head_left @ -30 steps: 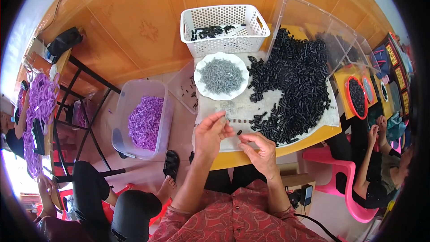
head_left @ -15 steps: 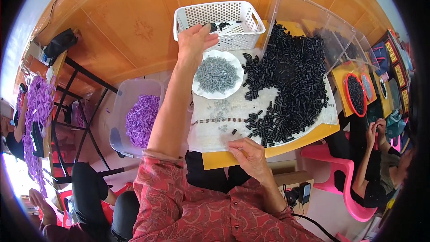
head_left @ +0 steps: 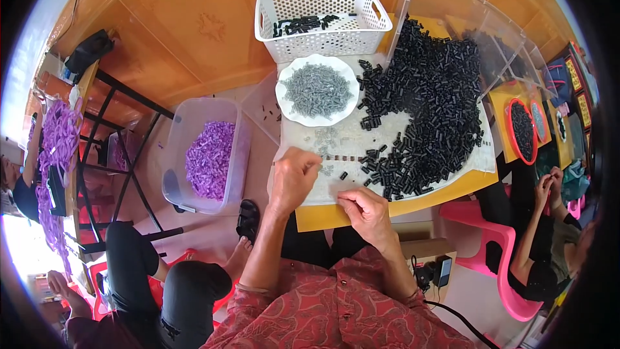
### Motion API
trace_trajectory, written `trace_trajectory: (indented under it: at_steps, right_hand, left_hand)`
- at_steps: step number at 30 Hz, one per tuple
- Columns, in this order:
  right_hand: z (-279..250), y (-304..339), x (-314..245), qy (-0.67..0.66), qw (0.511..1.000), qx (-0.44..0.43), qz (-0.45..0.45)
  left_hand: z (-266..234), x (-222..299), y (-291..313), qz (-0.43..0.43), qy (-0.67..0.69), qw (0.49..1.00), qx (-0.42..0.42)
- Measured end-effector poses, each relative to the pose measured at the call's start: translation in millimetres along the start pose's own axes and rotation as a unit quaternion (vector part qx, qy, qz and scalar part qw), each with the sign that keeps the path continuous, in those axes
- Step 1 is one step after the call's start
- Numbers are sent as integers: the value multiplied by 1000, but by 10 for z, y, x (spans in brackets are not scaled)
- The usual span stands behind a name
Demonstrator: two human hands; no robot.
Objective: Manual assembly of small black and silver industrial components.
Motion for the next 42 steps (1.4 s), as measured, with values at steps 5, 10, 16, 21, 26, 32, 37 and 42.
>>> trace_trajectory:
  at_steps: [5, 10, 16, 21, 26, 32, 37, 42]
  right_hand:
    - [-26, 11, -45, 15, 999, 10, -29]
    - [-40, 54, -86, 23, 999, 17, -35]
    - [-51, 102, -148, 35, 999, 11, -38]
    - [-28, 146, -146, 38, 999, 5, -34]
    - [11, 184, -132, 43, 998, 9, -55]
    - [7, 222, -63, 58, 998, 6, -39]
    - [-70, 178, -111, 14, 998, 66, -3]
    - [-96, 139, -122, -24, 998, 60, -17]
  left_hand:
    - [56, 30, 103, 27, -81, 996, 12]
    - [84, 99, 124, 18, -123, 992, 2]
    - [83, 92, 162, 27, -122, 992, 0]
    - [119, 97, 169, 45, -154, 987, 4]
    - [141, 103, 184, 46, -152, 987, 8]
    - [80, 177, 288, 63, -124, 990, 28]
    - [43, 445, 474, 98, -53, 994, -20]
    - [221, 362, 681, -46, 95, 987, -118]
Point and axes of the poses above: each hand's wrist, its own y-axis away from the middle knuckle, its own z-axis out of the palm, x = y × z, the point moved 4 cm from there along -y, towards the middle knuckle, and after that the axes turned 5 degrees about x, right-handed, at the moved point
